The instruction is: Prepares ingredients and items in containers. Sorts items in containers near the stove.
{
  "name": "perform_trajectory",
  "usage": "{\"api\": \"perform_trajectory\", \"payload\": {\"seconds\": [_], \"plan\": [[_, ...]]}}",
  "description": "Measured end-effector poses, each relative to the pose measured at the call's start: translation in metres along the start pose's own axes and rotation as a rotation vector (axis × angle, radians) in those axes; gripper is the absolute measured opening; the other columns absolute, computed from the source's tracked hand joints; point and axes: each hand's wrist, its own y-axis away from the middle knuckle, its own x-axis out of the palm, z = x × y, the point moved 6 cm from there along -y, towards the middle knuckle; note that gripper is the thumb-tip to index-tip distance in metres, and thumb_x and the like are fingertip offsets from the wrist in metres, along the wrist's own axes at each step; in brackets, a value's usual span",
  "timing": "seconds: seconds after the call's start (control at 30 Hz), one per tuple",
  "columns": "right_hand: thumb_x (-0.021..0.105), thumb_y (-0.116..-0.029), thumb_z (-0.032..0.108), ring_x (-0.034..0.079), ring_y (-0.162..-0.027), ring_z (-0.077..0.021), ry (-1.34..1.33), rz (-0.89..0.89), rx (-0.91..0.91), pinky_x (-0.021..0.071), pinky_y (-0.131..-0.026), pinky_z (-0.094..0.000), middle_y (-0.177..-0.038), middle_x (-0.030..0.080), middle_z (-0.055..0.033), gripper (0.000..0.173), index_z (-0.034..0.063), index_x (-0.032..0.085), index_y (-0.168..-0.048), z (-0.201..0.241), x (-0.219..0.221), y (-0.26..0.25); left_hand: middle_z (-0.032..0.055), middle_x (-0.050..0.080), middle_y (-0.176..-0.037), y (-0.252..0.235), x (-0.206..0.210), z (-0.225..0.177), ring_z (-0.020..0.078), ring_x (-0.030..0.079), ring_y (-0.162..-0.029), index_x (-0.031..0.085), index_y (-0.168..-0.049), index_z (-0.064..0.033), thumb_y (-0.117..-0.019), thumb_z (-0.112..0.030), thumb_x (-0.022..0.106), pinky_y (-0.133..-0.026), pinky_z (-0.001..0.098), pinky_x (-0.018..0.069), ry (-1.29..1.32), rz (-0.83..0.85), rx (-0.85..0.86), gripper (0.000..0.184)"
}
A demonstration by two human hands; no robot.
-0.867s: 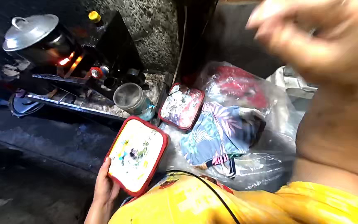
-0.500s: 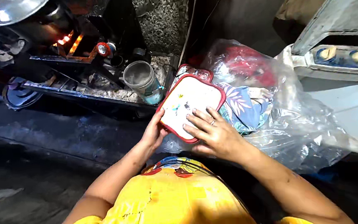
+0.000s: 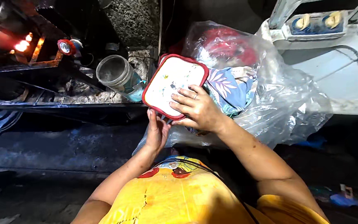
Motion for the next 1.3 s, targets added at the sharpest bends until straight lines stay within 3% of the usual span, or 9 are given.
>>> {"api": "perform_trajectory", "payload": {"seconds": [0.2, 0.33, 0.5, 0.63, 0.77, 0.87, 0.93, 1.07, 1.3], "plan": [[0.062, -0.0971, 0.050, 0.069, -0.115, -0.0254, -0.157, -0.099, 0.074, 0.0505, -0.104, -0.0486, -0.115, 0.077, -0.0054, 0.042, 0.0144, 0.080, -0.109, 0.004, -0.012, -0.023, 0.0060, 0.067, -0.125, -0.003, 0.008, 0.005, 0.0207, 0.068, -0.112, 0.042, -0.144, -0.0179, -0.0817, -0.077, 0.061, -0.093, 0.0417, 0.0591, 0.115, -0.058, 0.118, 0.088], [0.070, -0.0966, 0.032, 0.073, -0.106, -0.0219, -0.406, -0.248, 0.114, 0.0596, -0.094, -0.0415, -0.108, 0.077, -0.0105, 0.031, 0.0031, 0.078, -0.103, -0.008, -0.056, -0.058, 0.0102, 0.060, -0.131, -0.005, 0.009, 0.015, 0.0222, 0.066, -0.113, 0.015, -0.157, -0.0175, -0.1008, -0.043, 0.056, -0.092, 0.0436, 0.0590, 0.015, -0.279, 0.158, 0.074], [0.067, -0.0988, 0.012, 0.073, -0.097, -0.0144, -0.552, -0.535, 0.228, 0.0611, -0.088, -0.0328, -0.106, 0.076, -0.0134, 0.021, -0.0053, 0.075, -0.106, -0.090, -0.128, -0.066, 0.0114, 0.064, -0.122, -0.001, 0.025, 0.016, 0.0244, 0.068, -0.107, 0.029, -0.150, -0.0190, -0.1017, -0.024, 0.042, -0.088, 0.0467, 0.0594, 0.043, -0.483, 0.176, 0.050], [0.054, -0.1076, 0.018, 0.069, -0.087, -0.0010, -0.467, -0.681, 0.526, 0.0580, -0.085, -0.0249, -0.093, 0.074, 0.0005, 0.027, -0.0008, 0.072, -0.101, -0.177, -0.165, 0.004, 0.0117, 0.062, -0.125, 0.008, 0.044, 0.025, 0.0234, 0.067, -0.107, 0.028, -0.153, -0.0177, -0.0978, -0.021, 0.045, -0.088, 0.0449, 0.0594, 0.035, -0.535, 0.221, 0.058], [0.053, -0.1074, 0.037, 0.069, -0.105, -0.0147, -0.443, -0.487, 0.972, 0.0565, -0.097, -0.0376, -0.110, 0.073, -0.0103, 0.040, 0.0014, 0.070, -0.118, -0.260, -0.144, 0.102, 0.0094, 0.064, -0.123, 0.008, 0.077, 0.032, 0.0194, 0.068, -0.107, 0.028, -0.152, -0.0159, -0.0952, -0.023, 0.048, -0.091, 0.0413, 0.0590, -0.041, -0.440, 0.261, 0.061], [0.069, -0.0962, 0.029, 0.046, -0.141, -0.0378, -0.168, -0.267, 0.947, 0.0379, -0.117, -0.0526, -0.152, 0.046, -0.0273, 0.074, -0.0006, 0.037, -0.157, -0.258, -0.157, 0.131, 0.0066, 0.062, -0.130, -0.001, 0.112, 0.038, 0.0170, 0.066, -0.112, 0.021, -0.158, -0.0212, -0.0933, -0.024, 0.051, -0.094, 0.0399, 0.0576, -0.127, -0.363, 0.250, 0.071], [0.068, -0.0977, 0.026, 0.055, -0.130, -0.0345, -0.093, -0.306, 0.710, 0.0480, -0.108, -0.0477, -0.140, 0.056, -0.0241, 0.059, -0.0003, 0.050, -0.147, -0.219, -0.178, 0.117, 0.0064, 0.056, -0.140, -0.013, 0.139, 0.046, 0.0184, 0.064, -0.117, 0.014, -0.161, -0.0263, -0.0920, -0.025, 0.055, -0.095, 0.0419, 0.0568, -0.174, -0.314, 0.239, 0.081], [0.071, -0.0937, 0.022, 0.068, -0.089, -0.0290, -0.059, -0.082, 0.408, 0.0546, -0.083, -0.0517, -0.088, 0.072, -0.0096, 0.017, 0.0071, 0.079, -0.092, -0.163, -0.172, 0.083, 0.0075, 0.052, -0.146, -0.042, 0.197, 0.070, 0.0226, 0.063, -0.119, 0.018, -0.160, -0.0278, -0.0909, -0.024, 0.064, -0.090, 0.0449, 0.0581, -0.237, -0.214, 0.270, 0.082], [0.067, -0.0972, 0.041, 0.068, -0.101, -0.0338, -0.025, 0.340, 0.782, 0.0547, -0.087, -0.0541, -0.097, 0.071, -0.0155, 0.039, 0.0037, 0.077, -0.092, -0.224, -0.167, 0.101, 0.0117, 0.051, -0.145, -0.083, 0.268, 0.121, 0.0249, 0.063, -0.115, 0.017, -0.161, -0.0280, -0.0909, -0.024, 0.068, -0.085, 0.0439, 0.0587, -0.186, -0.139, 0.247, 0.087]]}}
